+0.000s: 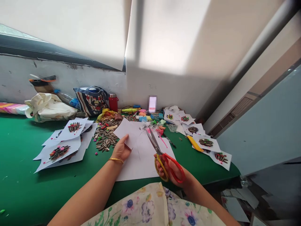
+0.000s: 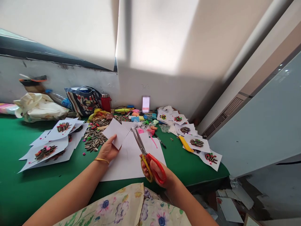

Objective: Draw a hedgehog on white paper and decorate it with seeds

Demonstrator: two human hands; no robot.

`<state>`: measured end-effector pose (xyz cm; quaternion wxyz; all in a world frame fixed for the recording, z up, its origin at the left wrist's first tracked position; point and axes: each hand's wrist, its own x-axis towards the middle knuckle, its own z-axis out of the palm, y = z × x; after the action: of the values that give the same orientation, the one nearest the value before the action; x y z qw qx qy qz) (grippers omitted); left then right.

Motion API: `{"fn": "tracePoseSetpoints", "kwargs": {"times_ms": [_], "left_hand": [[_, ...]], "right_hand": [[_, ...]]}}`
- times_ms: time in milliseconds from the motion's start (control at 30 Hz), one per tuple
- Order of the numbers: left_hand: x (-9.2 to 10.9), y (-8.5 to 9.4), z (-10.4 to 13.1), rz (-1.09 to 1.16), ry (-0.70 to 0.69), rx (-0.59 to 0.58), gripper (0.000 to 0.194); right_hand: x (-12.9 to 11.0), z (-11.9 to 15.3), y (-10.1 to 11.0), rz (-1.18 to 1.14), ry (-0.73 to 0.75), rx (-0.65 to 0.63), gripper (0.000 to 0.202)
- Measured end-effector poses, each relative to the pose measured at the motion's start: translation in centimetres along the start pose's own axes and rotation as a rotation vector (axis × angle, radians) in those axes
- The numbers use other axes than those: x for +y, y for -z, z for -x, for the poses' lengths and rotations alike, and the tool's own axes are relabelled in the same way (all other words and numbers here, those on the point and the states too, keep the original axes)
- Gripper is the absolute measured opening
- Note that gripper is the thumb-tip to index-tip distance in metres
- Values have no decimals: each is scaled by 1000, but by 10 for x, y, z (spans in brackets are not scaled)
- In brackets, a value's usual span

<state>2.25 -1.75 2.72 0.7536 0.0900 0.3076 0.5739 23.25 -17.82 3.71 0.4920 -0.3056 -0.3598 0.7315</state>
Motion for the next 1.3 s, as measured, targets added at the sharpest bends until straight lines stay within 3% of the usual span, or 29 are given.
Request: {"fn": "tracePoseSetpoints", "kwargs": {"times_ms": [167, 500, 800, 1300], "left_hand": [[0, 2, -3, 17, -8, -2, 25], [-1, 3, -3, 9, 10, -6, 29], [-10, 5, 0, -154, -26, -153, 34], [-10, 2, 4, -254, -29, -159, 33]], "right_hand": [[6, 1, 0, -74, -97, -25, 51], [16, -3, 7, -129, -158, -26, 53], [8, -5, 0, -176, -128, -82, 64], [8, -13, 7, -286, -103, -38, 59]]}}
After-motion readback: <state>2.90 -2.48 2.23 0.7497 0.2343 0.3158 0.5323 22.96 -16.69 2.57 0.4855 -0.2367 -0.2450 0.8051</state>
